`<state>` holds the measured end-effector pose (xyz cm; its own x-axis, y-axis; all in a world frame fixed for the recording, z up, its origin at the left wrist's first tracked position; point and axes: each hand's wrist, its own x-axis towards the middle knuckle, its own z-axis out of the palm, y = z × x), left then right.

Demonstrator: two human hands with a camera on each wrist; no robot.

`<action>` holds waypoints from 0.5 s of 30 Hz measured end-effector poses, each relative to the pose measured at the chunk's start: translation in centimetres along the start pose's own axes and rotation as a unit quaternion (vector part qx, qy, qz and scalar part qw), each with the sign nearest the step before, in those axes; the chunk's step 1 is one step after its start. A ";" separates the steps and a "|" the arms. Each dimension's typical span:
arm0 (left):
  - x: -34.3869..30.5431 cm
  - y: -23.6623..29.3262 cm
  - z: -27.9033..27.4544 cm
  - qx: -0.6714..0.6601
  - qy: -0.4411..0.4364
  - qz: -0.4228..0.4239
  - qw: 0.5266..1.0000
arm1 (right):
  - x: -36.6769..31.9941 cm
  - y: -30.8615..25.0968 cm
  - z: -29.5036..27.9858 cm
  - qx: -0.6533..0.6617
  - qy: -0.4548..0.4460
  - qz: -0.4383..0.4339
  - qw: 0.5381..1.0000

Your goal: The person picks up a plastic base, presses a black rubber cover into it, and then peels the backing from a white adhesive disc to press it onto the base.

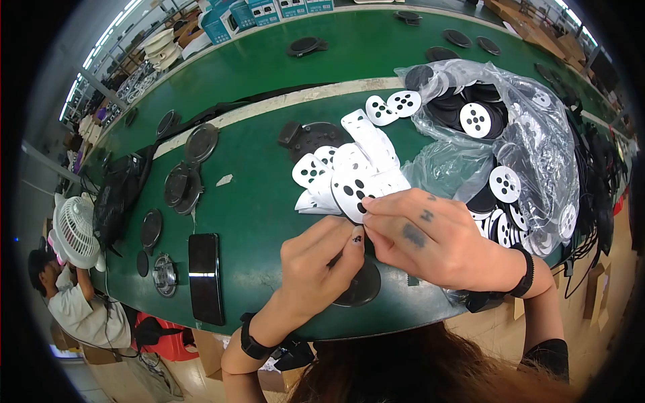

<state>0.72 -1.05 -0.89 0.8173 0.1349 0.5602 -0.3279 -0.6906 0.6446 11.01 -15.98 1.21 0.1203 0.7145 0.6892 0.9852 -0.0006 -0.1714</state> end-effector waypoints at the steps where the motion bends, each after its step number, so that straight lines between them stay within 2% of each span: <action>1: 0.0 0.0 0.0 -0.004 0.001 -0.003 1.000 | 0.0 -0.1 0.0 -0.003 -0.002 0.015 1.000; 3: 0.0 0.1 -0.1 -0.016 0.003 -0.015 1.000 | 0.2 0.0 0.0 -0.005 -0.004 0.031 0.999; 6: 0.2 0.3 -0.4 -0.048 0.005 -0.054 0.997 | 1.1 1.3 -0.7 0.127 0.013 0.078 0.989; 7: 0.2 0.3 -0.5 -0.071 0.003 -0.080 0.994 | 1.3 1.8 -1.0 0.128 0.012 0.078 0.989; 11: 0.3 0.0 -1.0 -0.109 0.026 -0.107 0.988 | 1.8 4.0 -2.5 0.218 0.043 0.243 0.944; 15: 0.5 0.0 -1.1 -0.110 0.049 -0.126 0.985 | 1.8 5.5 -2.6 0.222 0.109 0.293 0.924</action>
<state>0.56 -0.24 -0.03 0.8395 0.3577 0.4091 -0.2248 -0.4567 0.8607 16.99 -16.47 3.34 0.6865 0.5242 0.5039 0.6023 -0.0216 -0.7980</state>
